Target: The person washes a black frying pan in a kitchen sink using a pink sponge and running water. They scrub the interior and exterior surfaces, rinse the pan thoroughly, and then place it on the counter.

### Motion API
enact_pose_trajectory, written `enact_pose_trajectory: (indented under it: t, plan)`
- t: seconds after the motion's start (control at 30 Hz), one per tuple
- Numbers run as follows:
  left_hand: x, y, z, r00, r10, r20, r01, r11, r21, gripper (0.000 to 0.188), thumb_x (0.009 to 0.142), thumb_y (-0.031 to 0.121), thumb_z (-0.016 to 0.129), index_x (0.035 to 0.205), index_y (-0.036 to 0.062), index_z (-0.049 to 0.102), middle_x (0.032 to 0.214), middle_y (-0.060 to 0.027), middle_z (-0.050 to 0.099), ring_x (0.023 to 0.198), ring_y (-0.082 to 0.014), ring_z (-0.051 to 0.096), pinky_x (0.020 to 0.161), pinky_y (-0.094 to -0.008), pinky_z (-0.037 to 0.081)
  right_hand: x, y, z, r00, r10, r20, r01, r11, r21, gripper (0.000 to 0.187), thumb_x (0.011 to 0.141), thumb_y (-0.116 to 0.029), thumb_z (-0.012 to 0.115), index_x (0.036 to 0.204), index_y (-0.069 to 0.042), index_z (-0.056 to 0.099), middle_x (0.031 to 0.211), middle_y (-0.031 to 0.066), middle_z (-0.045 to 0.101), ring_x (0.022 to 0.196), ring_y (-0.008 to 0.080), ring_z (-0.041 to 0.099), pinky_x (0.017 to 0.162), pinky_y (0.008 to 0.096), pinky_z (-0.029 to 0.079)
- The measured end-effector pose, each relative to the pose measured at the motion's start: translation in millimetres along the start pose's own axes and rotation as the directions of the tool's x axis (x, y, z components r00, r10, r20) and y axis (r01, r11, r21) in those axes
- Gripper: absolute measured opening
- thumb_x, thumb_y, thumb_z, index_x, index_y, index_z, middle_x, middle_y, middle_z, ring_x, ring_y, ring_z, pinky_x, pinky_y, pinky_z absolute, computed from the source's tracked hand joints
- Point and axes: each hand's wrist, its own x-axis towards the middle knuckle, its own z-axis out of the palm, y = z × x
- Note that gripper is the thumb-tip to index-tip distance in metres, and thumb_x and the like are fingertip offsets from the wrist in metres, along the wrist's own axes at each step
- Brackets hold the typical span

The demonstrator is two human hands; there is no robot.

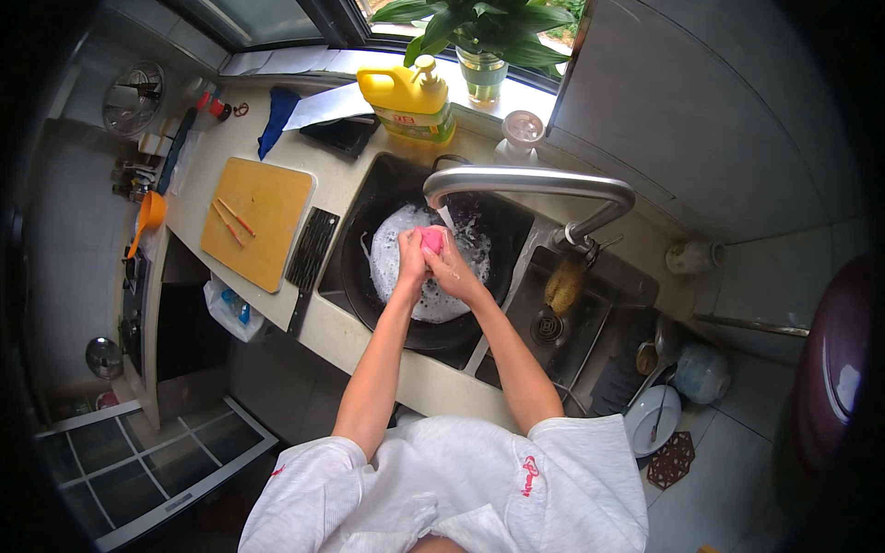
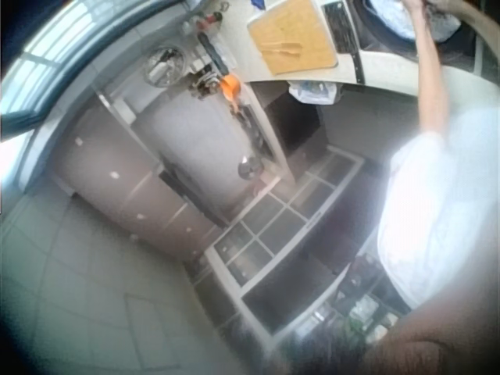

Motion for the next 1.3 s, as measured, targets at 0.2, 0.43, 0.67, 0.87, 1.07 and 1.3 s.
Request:
enact_pose_trajectory:
  t: [0.2,0.43,0.67,0.87,1.07,1.3]
  plan:
    - [-9.2,52.9,-5.4,0.927,0.144,0.346,-0.170,0.984,0.045,0.024,0.086,0.015,0.064,0.106,0.0013,0.062,0.101,-0.0042,0.063,0.094,-0.0125,0.058,0.086,-0.0257,0.046,-8.0,-41.7,-29.4,0.770,0.543,0.335,-0.491,0.170,0.854,0.069,0.094,-0.059,0.034,0.144,-0.013,0.024,0.136,0.0139,0.044,0.116,0.0303,0.053,0.091,0.0562,0.046]
    - [-10.8,33.9,-0.2,0.952,0.214,0.218,-0.264,0.936,0.233,0.040,0.096,0.027,0.050,0.129,0.0047,0.047,0.123,-0.0120,0.051,0.111,-0.0187,0.050,0.096,-0.0308,0.040,0.0,-33.3,-50.2,0.750,0.446,0.489,-0.584,0.098,0.806,0.045,0.099,-0.036,0.038,0.132,-0.007,0.045,0.125,0.0144,0.055,0.108,0.0302,0.058,0.091,0.0520,0.048]
    - [-44.9,22.7,-52.5,0.996,0.041,0.077,-0.057,0.973,0.225,0.043,0.098,0.034,0.046,0.130,0.0059,0.044,0.119,-0.0115,0.055,0.103,-0.0165,0.055,0.084,-0.0293,0.043,16.0,-60.0,-56.1,0.733,0.403,0.548,-0.630,0.099,0.770,0.050,0.099,-0.039,0.035,0.132,-0.001,0.043,0.118,0.0205,0.057,0.102,0.0316,0.062,0.086,0.0528,0.053]
    - [-49.2,30.6,-73.3,0.998,-0.001,0.068,-0.015,0.973,0.231,0.036,0.096,0.030,0.050,0.122,0.0050,0.052,0.109,-0.0110,0.060,0.094,-0.0171,0.060,0.079,-0.0296,0.046,19.6,-69.4,-51.7,0.739,0.461,0.491,-0.574,0.050,0.817,0.055,0.097,-0.045,0.038,0.131,-0.002,0.045,0.115,0.0192,0.058,0.095,0.0315,0.063,0.081,0.0521,0.055]
    - [-50.7,46.8,-74.4,0.994,-0.003,0.113,-0.015,0.987,0.159,0.030,0.096,0.023,0.051,0.116,0.0006,0.054,0.101,-0.0117,0.062,0.091,-0.0182,0.061,0.081,-0.0287,0.047,14.9,-57.2,-48.7,0.711,0.560,0.424,-0.562,0.090,0.822,0.044,0.096,-0.043,0.046,0.124,-0.010,0.051,0.106,0.0099,0.059,0.078,0.0212,0.058,0.057,0.0301,0.048]
    - [-57.9,51.3,-71.5,0.986,-0.029,0.166,-0.008,0.976,0.218,0.029,0.097,0.028,0.051,0.114,0.0058,0.057,0.098,-0.0062,0.065,0.091,-0.0128,0.060,0.077,-0.0260,0.044,2.1,-38.3,-47.9,0.652,0.675,0.344,-0.590,0.169,0.789,0.014,0.099,-0.033,0.046,0.094,-0.020,0.048,0.070,-0.0016,0.046,0.052,0.0103,0.040,0.041,0.0219,0.027]
